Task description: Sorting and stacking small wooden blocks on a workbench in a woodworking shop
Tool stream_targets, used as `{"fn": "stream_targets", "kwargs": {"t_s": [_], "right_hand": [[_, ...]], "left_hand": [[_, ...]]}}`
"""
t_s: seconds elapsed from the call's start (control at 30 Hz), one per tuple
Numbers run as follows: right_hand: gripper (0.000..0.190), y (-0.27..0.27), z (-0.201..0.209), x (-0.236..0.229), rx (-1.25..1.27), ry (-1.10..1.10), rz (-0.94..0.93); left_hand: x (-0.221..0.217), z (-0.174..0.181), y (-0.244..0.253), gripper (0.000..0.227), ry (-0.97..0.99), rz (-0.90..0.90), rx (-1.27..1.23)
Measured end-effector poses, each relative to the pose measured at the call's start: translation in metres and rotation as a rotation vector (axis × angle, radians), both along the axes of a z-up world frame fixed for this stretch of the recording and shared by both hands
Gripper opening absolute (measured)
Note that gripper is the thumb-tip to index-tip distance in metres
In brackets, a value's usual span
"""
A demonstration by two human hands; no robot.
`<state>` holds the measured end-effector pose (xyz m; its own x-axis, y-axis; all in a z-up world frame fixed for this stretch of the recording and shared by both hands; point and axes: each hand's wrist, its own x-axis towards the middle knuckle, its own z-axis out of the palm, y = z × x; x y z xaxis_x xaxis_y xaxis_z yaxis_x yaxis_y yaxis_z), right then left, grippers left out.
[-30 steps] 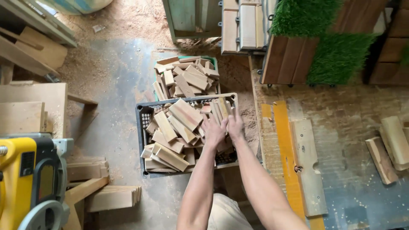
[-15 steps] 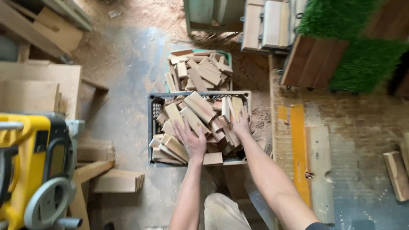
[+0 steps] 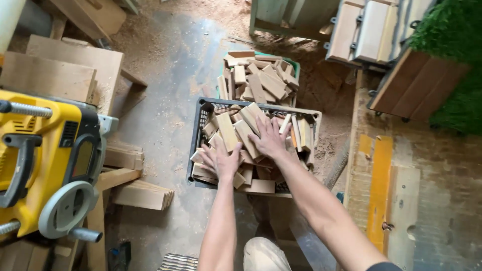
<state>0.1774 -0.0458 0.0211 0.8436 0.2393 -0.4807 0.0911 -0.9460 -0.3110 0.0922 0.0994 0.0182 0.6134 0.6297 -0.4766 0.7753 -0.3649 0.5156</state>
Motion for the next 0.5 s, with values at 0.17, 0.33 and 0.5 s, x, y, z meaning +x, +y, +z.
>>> {"fn": "stream_targets", "kwargs": {"t_s": [0.17,0.33,0.5], "right_hand": [[0.045,-0.012,-0.081,-0.016,-0.075,-0.508,0.131],[0.048,-0.013,-0.094,-0.016,-0.097,-0.84,0.288],[0.032,0.009,-0.028,-0.039,0.339,-0.73,-0.135]], "left_hand": [[0.011,-0.052,-0.009,0.087,-0.064,0.068,0.001],[0.009,-0.073,0.005,0.065,-0.058,0.032,0.197],[-0.025,-0.07,0.015,0.066,-0.332,0.168,0.361]]}}
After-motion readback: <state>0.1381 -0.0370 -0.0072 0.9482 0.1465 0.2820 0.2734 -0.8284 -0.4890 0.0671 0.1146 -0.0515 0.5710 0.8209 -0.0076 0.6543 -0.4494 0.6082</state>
